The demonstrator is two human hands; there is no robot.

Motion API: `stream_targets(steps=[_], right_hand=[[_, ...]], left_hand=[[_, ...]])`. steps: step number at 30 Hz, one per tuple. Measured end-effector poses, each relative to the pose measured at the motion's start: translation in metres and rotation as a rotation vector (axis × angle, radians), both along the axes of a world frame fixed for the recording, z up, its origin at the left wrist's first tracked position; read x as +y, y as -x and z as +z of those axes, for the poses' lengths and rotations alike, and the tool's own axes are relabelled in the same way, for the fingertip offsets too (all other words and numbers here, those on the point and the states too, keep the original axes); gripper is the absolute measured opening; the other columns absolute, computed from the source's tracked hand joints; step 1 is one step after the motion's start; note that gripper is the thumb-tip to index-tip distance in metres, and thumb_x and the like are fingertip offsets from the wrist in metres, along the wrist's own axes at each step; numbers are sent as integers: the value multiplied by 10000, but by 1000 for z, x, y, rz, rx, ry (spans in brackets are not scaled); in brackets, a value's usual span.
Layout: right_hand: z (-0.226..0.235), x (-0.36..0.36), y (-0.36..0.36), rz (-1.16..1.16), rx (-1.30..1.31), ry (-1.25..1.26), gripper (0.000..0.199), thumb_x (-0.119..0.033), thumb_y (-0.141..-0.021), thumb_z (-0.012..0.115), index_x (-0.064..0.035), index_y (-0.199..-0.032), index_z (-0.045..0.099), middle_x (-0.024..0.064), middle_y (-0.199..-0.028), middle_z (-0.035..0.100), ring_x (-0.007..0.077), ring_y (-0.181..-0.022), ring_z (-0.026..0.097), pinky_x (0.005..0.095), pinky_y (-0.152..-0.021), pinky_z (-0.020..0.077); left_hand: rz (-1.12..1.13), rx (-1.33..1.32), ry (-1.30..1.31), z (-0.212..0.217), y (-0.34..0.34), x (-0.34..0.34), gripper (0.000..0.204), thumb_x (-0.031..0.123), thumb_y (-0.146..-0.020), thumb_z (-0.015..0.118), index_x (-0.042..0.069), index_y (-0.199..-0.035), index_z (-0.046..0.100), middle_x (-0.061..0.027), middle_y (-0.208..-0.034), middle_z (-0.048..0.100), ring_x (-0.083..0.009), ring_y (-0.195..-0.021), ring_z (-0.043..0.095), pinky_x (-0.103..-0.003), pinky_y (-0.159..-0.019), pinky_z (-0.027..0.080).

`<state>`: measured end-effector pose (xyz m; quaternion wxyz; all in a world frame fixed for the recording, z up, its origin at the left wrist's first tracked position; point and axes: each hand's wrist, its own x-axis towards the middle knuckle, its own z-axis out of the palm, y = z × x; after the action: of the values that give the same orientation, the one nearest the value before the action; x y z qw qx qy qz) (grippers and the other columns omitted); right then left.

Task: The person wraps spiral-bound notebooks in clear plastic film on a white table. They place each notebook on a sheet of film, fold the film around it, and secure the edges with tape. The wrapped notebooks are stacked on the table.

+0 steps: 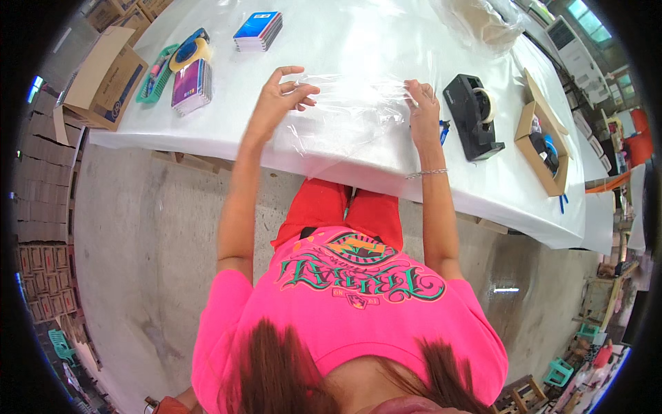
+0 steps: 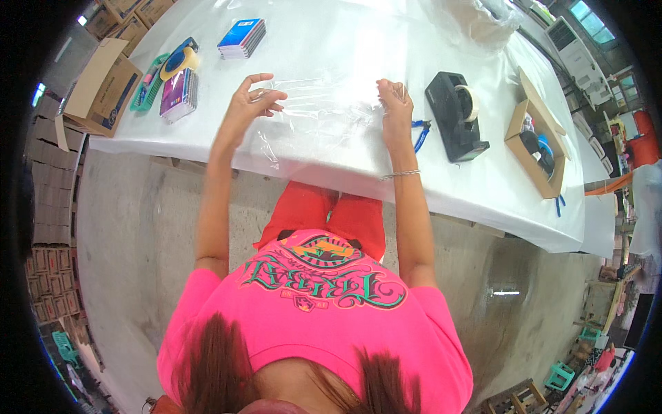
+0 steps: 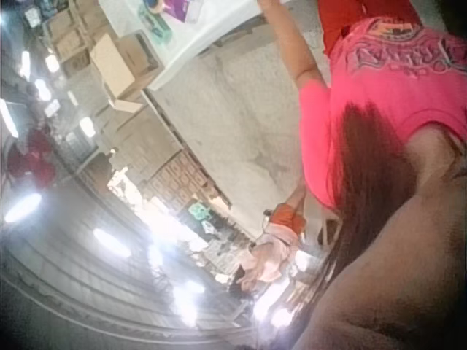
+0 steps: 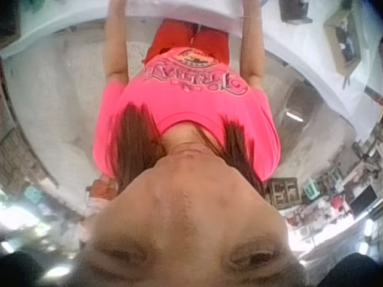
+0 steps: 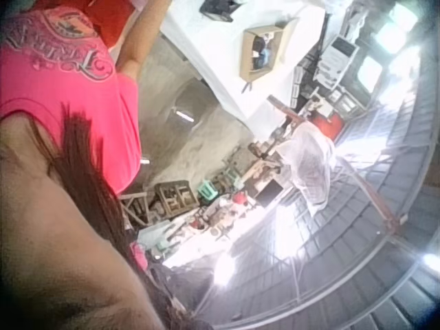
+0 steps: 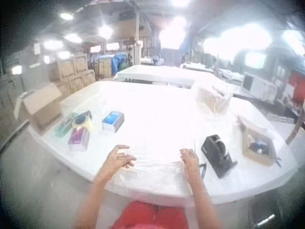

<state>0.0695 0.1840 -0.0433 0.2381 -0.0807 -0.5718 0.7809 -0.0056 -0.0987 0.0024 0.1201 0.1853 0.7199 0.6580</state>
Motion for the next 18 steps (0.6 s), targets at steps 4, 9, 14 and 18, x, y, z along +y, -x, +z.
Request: stream_targets(steps=[4,9,14,18], right_hand=[[8,10,0,240,142,244,127,-174,-943,646,-108,-1011,562,36,-894,633,157,-881,613,332,-878,472],[9,-8,12,361,226,269,211,-152,-920,675,-92,-1088,563,27,-900,620,153,-885,612,351,-886,485],[-5,-31,7,-168,21,-410,415,-157,-872,721,-42,-1211,510,51,-976,583,157,-863,569,319,-808,464],[-15,-34,-14,-379,-167,-455,563,-153,-846,725,-36,-1294,405,82,-1047,517,176,-908,532,316,-786,461]], left_hand=[[-566,-165,-251,18,14,-22,709,541,-934,535,95,-1462,373,-112,-1065,673,-205,-937,673,-332,-829,524],[-520,-446,-114,-17,7,24,742,663,-954,337,186,-1521,287,-162,-1328,497,-273,-1101,593,-390,-935,515],[-425,-401,-208,-43,-26,64,550,424,-873,695,128,-1297,507,-146,-1191,569,-222,-979,616,-371,-850,521],[48,194,357,-29,-36,77,325,317,-849,736,102,-1033,576,-98,-1032,565,-222,-890,600,-366,-756,470]])
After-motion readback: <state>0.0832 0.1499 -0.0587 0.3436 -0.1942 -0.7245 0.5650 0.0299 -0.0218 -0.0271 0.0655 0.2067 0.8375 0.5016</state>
